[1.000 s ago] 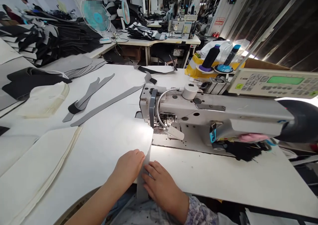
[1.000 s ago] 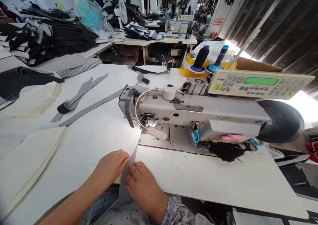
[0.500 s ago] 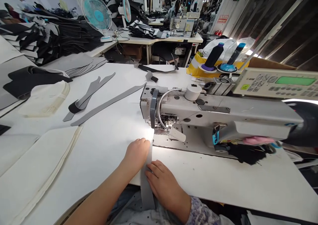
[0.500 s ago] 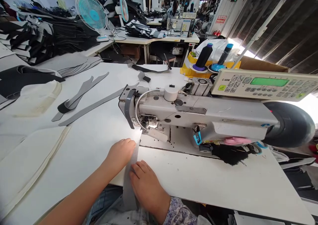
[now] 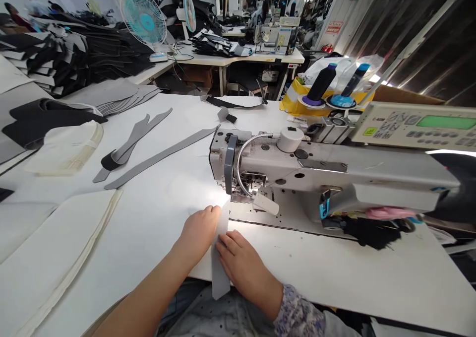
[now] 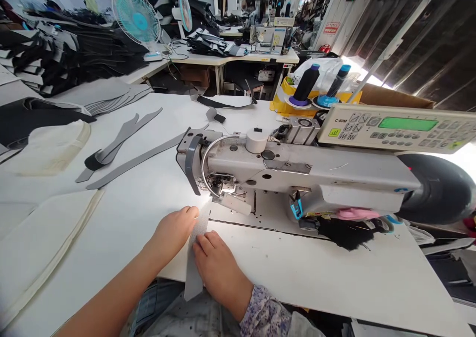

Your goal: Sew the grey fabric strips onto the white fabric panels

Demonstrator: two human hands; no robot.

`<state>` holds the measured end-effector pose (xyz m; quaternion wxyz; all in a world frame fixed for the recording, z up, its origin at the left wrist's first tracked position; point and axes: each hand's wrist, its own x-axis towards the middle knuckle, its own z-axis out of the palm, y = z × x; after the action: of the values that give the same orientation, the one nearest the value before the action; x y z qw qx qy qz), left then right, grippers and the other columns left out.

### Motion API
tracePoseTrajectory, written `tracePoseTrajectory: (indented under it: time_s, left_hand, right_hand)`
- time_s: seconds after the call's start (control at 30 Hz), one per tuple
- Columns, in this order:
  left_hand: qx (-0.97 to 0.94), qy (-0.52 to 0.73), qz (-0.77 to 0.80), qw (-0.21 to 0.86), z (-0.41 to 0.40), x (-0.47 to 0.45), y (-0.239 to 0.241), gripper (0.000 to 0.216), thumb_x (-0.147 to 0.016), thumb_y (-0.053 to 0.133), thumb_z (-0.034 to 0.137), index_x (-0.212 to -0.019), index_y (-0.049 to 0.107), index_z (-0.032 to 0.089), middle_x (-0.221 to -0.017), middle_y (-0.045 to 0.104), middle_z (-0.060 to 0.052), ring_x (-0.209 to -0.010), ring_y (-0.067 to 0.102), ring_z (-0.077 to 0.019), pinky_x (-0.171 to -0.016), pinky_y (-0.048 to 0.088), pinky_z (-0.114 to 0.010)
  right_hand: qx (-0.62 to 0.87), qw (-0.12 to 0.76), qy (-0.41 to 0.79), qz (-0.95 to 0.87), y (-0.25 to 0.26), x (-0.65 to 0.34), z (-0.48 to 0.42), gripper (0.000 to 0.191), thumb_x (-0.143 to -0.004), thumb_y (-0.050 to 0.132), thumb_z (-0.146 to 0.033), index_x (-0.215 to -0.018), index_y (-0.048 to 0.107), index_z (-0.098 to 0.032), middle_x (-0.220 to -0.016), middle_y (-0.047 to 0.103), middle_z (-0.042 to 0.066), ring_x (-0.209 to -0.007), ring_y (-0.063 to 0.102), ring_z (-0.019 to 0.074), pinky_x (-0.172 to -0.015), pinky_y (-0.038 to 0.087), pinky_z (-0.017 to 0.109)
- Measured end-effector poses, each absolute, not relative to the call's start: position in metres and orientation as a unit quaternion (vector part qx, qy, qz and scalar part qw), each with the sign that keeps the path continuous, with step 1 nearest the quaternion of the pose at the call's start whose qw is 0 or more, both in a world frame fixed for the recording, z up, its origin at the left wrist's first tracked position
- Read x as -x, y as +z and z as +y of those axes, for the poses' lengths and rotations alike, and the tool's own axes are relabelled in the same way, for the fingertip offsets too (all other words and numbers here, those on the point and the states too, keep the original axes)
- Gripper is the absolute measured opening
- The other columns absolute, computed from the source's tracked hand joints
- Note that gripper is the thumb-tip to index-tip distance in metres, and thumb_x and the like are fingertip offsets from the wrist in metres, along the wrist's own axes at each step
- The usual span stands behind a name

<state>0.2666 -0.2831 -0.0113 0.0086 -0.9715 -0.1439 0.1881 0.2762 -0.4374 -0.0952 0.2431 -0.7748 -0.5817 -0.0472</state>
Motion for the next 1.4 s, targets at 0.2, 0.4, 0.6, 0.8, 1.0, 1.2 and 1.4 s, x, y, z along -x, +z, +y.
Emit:
tracePoseTrajectory:
  time_s: [0.2, 0.4, 0.6, 0.8, 1.0, 1.2, 1.4]
  left_hand:
    - [0.968, 0.196, -0.160, 0.008, -0.278, -0.278, -0.015, 0.020, -0.100, 0.041, 0.014, -0.093, 0.060, 0.014, -0.086, 0.055, -0.008, -0.081, 0.059, -0.0244, -0.066, 0.043, -0.030]
    - [0.974, 0.189, -0.121, 0.015, -0.279, -0.285, -0.018, 0.027, -0.082, 0.044, -0.005, -0.088, 0.061, 0.014, -0.090, 0.054, -0.007, -0.079, 0.057, -0.0206, -0.061, 0.041, -0.027]
    - [0.979, 0.152, -0.135, 0.019, -0.278, -0.287, -0.025, 0.024, -0.083, 0.046, -0.003, -0.088, 0.061, 0.015, -0.090, 0.053, -0.008, -0.081, 0.057, -0.0218, -0.062, 0.043, -0.028]
    - [0.982, 0.134, -0.132, 0.012, -0.277, -0.300, -0.034, 0.022, -0.084, 0.046, 0.000, -0.092, 0.061, 0.014, -0.089, 0.054, -0.009, -0.085, 0.058, -0.0242, -0.068, 0.046, -0.030]
    - [0.983, 0.119, -0.139, 0.021, -0.277, -0.316, -0.044, 0.022, -0.080, 0.048, -0.002, -0.090, 0.061, 0.013, -0.084, 0.054, -0.008, -0.076, 0.058, -0.0222, -0.064, 0.044, -0.028]
    - [0.994, 0.051, -0.091, 0.012, -0.272, -0.304, -0.047, 0.021, -0.085, 0.050, -0.001, -0.093, 0.063, 0.014, -0.089, 0.054, -0.008, -0.080, 0.056, -0.0228, -0.071, 0.046, -0.030]
    - [0.997, -0.079, 0.006, 0.007, -0.247, -0.271, -0.061, 0.037, -0.088, 0.053, -0.002, -0.114, 0.061, 0.023, -0.093, 0.055, -0.004, -0.089, 0.052, -0.0211, -0.080, 0.044, -0.032]
  right_hand:
    - [0.781, 0.256, -0.011, -0.570, -0.087, -0.272, -0.442, 0.010, -0.090, 0.059, -0.013, -0.100, 0.063, -0.015, -0.100, 0.061, 0.009, -0.102, 0.057, 0.0244, -0.104, 0.046, 0.042]
    - [0.776, 0.265, -0.017, -0.572, -0.089, -0.268, -0.445, 0.016, -0.087, 0.067, -0.017, -0.102, 0.063, -0.014, -0.105, 0.061, 0.009, -0.109, 0.054, 0.0252, -0.108, 0.042, 0.041]
    - [0.777, 0.250, -0.034, -0.577, -0.090, -0.276, -0.437, 0.029, -0.087, 0.069, -0.025, -0.111, 0.063, -0.012, -0.115, 0.061, 0.012, -0.115, 0.051, 0.0286, -0.107, 0.042, 0.041]
    - [0.769, 0.244, -0.052, -0.588, -0.087, -0.287, -0.422, 0.036, -0.088, 0.069, -0.030, -0.117, 0.063, -0.011, -0.124, 0.059, 0.013, -0.118, 0.049, 0.0277, -0.105, 0.043, 0.040]
    - [0.773, 0.244, -0.066, -0.582, -0.083, -0.299, -0.410, 0.025, -0.089, 0.065, -0.022, -0.113, 0.065, -0.012, -0.118, 0.062, 0.012, -0.115, 0.051, 0.0265, -0.099, 0.047, 0.040]
    - [0.794, 0.243, -0.060, -0.554, -0.099, -0.301, -0.412, 0.028, -0.089, 0.062, -0.013, -0.117, 0.062, -0.012, -0.120, 0.060, 0.013, -0.118, 0.050, 0.0272, -0.100, 0.047, 0.042]
    - [0.791, 0.246, -0.074, -0.555, -0.107, -0.294, -0.420, 0.018, -0.093, 0.056, -0.012, -0.110, 0.062, -0.013, -0.121, 0.057, 0.012, -0.119, 0.049, 0.0272, -0.104, 0.044, 0.042]
